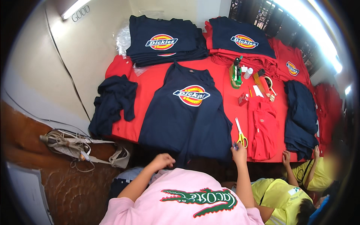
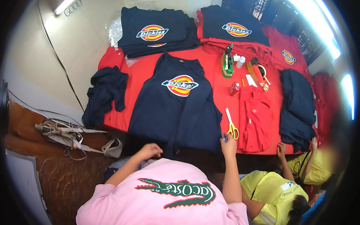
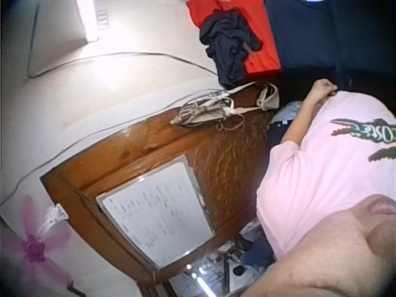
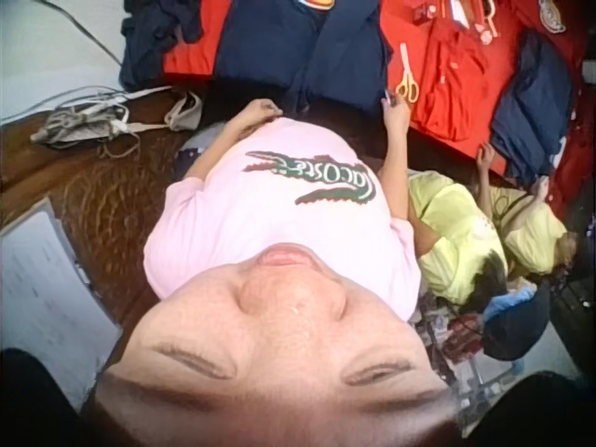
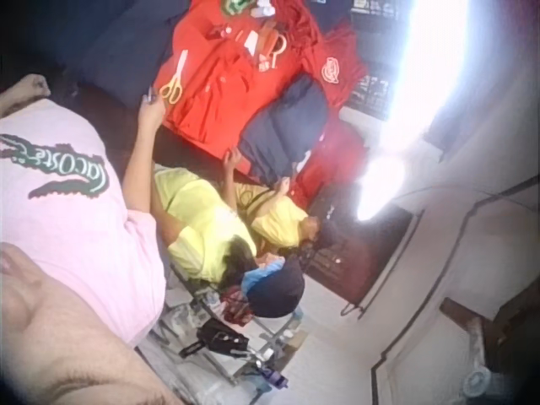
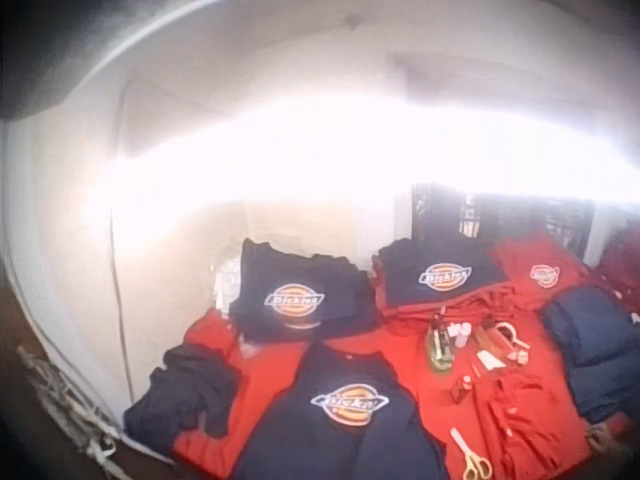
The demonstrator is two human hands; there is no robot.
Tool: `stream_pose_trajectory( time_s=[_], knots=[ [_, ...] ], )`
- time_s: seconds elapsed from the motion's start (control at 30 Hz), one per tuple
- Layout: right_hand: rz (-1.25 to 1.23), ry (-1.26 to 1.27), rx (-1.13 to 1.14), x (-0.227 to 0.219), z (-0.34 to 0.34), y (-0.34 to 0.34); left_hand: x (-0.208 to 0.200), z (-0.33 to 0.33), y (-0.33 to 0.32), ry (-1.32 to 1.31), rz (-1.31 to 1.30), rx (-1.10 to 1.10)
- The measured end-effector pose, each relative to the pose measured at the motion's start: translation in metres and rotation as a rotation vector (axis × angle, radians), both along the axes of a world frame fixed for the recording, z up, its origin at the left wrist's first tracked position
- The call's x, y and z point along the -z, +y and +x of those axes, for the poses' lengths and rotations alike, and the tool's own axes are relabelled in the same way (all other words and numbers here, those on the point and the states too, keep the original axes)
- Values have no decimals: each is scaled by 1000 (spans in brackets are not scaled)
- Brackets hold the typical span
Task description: The person folds dark-colored tank tops on a red work surface, checking labels and trimming stray threads with shears.
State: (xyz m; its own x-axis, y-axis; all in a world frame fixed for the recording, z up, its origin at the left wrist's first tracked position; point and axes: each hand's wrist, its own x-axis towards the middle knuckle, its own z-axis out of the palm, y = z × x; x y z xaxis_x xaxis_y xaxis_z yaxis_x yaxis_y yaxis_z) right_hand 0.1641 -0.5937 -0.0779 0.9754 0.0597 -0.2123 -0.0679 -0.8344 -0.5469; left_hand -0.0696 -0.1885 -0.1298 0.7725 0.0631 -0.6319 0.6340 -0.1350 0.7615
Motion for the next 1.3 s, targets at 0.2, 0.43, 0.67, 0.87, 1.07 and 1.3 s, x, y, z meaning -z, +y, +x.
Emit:
stream_pose_trajectory(
  time_s=[0.2, 0.43, 0.67, 0.87, 1.07, 1.3],
  knots=[
    [-210, -234, -54, 0, 113, 46, -46, 112, 129, -432, 133, -436],
    [-231, -567, -149, -14, 156, 121, -48, 215, 215, -553, 348, -594],
    [180, -358, -87, -10, 223, 201, -47, 301, 229, -488, 205, -298],
    [573, -350, -240, -17, 234, 245, -42, 337, 240, -443, 194, -71],
    [1333, 136, -406, -111, 178, 256, -59, 337, 244, -592, 275, 43],
    [1443, -85, -115, -139, 157, 149, -185, 261, 228, -656, -268, -79]
  ],
)
